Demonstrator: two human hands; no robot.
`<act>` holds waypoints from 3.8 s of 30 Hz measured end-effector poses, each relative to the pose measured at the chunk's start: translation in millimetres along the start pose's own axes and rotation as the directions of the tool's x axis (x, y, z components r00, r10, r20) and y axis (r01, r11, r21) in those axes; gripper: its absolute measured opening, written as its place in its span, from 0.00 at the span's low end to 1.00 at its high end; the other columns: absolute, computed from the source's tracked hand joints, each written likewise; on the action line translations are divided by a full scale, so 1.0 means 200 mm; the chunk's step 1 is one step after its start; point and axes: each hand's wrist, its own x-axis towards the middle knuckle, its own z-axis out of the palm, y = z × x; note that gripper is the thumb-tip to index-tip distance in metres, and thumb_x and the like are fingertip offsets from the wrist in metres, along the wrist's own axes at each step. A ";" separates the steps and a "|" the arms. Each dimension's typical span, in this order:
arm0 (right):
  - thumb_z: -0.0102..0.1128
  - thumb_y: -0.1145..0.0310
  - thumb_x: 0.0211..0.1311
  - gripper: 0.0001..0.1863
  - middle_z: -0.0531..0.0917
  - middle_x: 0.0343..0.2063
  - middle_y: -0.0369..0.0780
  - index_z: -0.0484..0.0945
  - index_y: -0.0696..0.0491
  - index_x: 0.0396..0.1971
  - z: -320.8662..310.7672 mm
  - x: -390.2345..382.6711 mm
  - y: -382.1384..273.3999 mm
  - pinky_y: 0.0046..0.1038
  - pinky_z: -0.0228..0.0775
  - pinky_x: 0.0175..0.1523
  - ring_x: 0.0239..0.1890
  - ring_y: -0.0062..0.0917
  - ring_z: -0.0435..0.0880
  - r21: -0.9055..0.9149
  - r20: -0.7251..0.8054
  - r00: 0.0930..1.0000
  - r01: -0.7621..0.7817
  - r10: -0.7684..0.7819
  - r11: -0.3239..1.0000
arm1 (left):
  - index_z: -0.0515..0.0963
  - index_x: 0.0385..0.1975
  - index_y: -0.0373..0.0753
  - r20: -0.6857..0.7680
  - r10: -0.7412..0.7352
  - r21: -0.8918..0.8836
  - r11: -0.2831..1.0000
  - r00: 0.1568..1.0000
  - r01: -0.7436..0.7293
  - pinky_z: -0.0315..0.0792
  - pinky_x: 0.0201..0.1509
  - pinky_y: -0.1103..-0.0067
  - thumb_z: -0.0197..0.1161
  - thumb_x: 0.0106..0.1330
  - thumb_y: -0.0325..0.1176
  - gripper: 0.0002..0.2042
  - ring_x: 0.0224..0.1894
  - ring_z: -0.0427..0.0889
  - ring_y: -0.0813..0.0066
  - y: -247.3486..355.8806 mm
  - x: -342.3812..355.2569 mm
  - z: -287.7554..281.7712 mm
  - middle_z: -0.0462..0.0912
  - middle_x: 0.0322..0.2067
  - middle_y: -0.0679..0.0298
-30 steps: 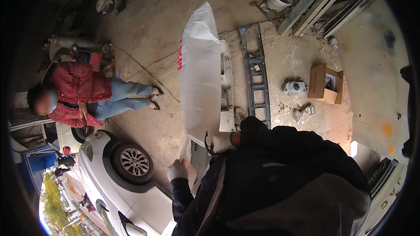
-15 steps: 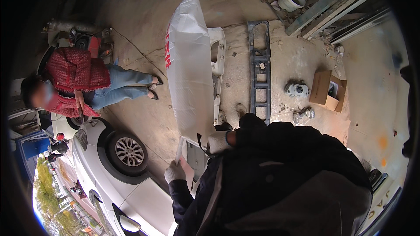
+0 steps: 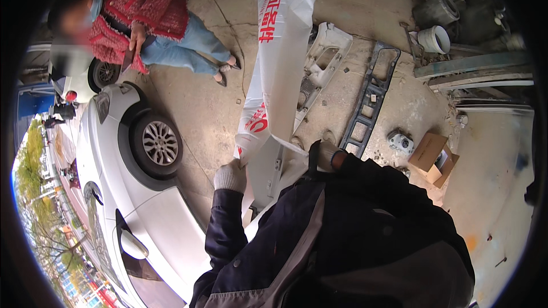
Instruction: The person unpacks a new car bumper from a branded plastic bag, places it on the floor, and aligns it with an existing bumper frame. They then use a screwdriver to fasten the new bumper to the frame by inserting and tightening screws at multiple points.
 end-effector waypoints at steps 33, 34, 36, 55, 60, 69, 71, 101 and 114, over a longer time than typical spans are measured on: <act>0.63 0.51 0.62 0.24 0.88 0.47 0.52 0.87 0.53 0.50 -0.19 -0.12 0.49 0.40 0.78 0.59 0.53 0.46 0.87 0.307 -0.214 0.872 -0.369 0.441 0.877 | 0.85 0.36 0.34 -0.290 -0.141 -0.473 0.881 0.947 -0.014 0.78 0.34 0.68 0.69 0.67 0.37 0.11 0.32 0.90 0.50 0.09 -0.45 -0.26 0.83 0.26 0.43; 0.64 0.53 0.59 0.26 0.87 0.49 0.52 0.86 0.52 0.53 -0.24 -0.06 0.46 0.38 0.78 0.60 0.54 0.45 0.87 0.329 -0.210 0.878 -0.352 0.431 0.876 | 0.86 0.36 0.33 -0.301 -0.116 -0.547 0.834 0.947 -0.071 0.78 0.34 0.68 0.69 0.67 0.36 0.11 0.32 0.90 0.50 0.17 -0.48 -0.28 0.83 0.26 0.43; 0.63 0.51 0.61 0.29 0.87 0.51 0.50 0.82 0.52 0.58 -0.30 0.06 0.37 0.40 0.77 0.60 0.56 0.44 0.86 0.346 -0.330 0.878 -0.230 0.347 0.910 | 0.85 0.34 0.33 -0.289 -0.043 -0.438 0.894 0.956 -0.092 0.79 0.33 0.68 0.69 0.65 0.34 0.09 0.32 0.89 0.49 0.29 -0.55 -0.32 0.83 0.26 0.43; 0.50 0.57 0.70 0.23 0.84 0.58 0.48 0.82 0.49 0.58 0.27 0.36 0.89 0.48 0.77 0.57 0.56 0.49 0.84 -0.118 -0.312 0.946 -0.132 0.090 0.984 | 0.87 0.43 0.38 -0.250 -0.295 -0.457 0.876 0.922 0.156 0.81 0.43 0.71 0.64 0.65 0.30 0.10 0.37 0.92 0.60 0.01 -0.52 -0.25 0.88 0.33 0.47; 0.52 0.58 0.68 0.20 0.86 0.53 0.52 0.83 0.51 0.53 0.08 0.27 0.79 0.50 0.77 0.54 0.52 0.53 0.85 -0.167 -0.256 0.957 -0.181 0.135 0.969 | 0.87 0.45 0.45 -0.309 -0.281 -0.210 0.952 0.908 0.223 0.81 0.45 0.61 0.62 0.65 0.37 0.12 0.40 0.89 0.46 -0.11 -0.37 -0.17 0.87 0.35 0.47; 0.51 0.52 0.71 0.22 0.88 0.36 0.53 0.88 0.54 0.35 -0.33 0.10 0.22 0.53 0.76 0.52 0.43 0.54 0.86 0.044 -0.237 0.950 -0.199 0.204 0.979 | 0.83 0.54 0.46 -0.285 -0.220 0.054 0.968 0.933 0.244 0.81 0.53 0.60 0.70 0.63 0.43 0.20 0.49 0.87 0.48 -0.05 -0.02 -0.17 0.87 0.46 0.49; 0.52 0.50 0.71 0.23 0.88 0.36 0.53 0.89 0.54 0.35 -0.36 0.11 0.16 0.52 0.77 0.52 0.44 0.53 0.86 0.026 -0.198 0.956 -0.218 0.219 0.976 | 0.76 0.63 0.41 -0.338 -0.058 0.162 0.980 0.939 0.119 0.76 0.62 0.61 0.74 0.60 0.42 0.30 0.59 0.81 0.49 0.09 0.03 -0.18 0.81 0.57 0.49; 0.51 0.48 0.73 0.28 0.87 0.31 0.54 0.86 0.58 0.29 -0.21 -0.25 -0.08 0.49 0.79 0.49 0.41 0.51 0.88 -0.032 -0.073 0.969 -0.240 0.237 0.970 | 0.77 0.60 0.42 -0.175 0.239 0.126 0.967 0.955 -0.219 0.77 0.62 0.59 0.63 0.67 0.43 0.23 0.56 0.85 0.49 0.20 0.81 -0.26 0.85 0.53 0.46; 0.59 0.52 0.63 0.20 0.87 0.30 0.51 0.86 0.55 0.35 -0.25 -0.24 -0.06 0.48 0.79 0.47 0.39 0.50 0.88 -0.143 -0.038 0.976 -0.217 0.214 0.966 | 0.81 0.45 0.35 -0.156 0.428 -0.062 0.895 0.890 -0.441 0.82 0.46 0.57 0.56 0.69 0.37 0.14 0.41 0.89 0.46 0.79 1.00 -0.13 0.89 0.36 0.47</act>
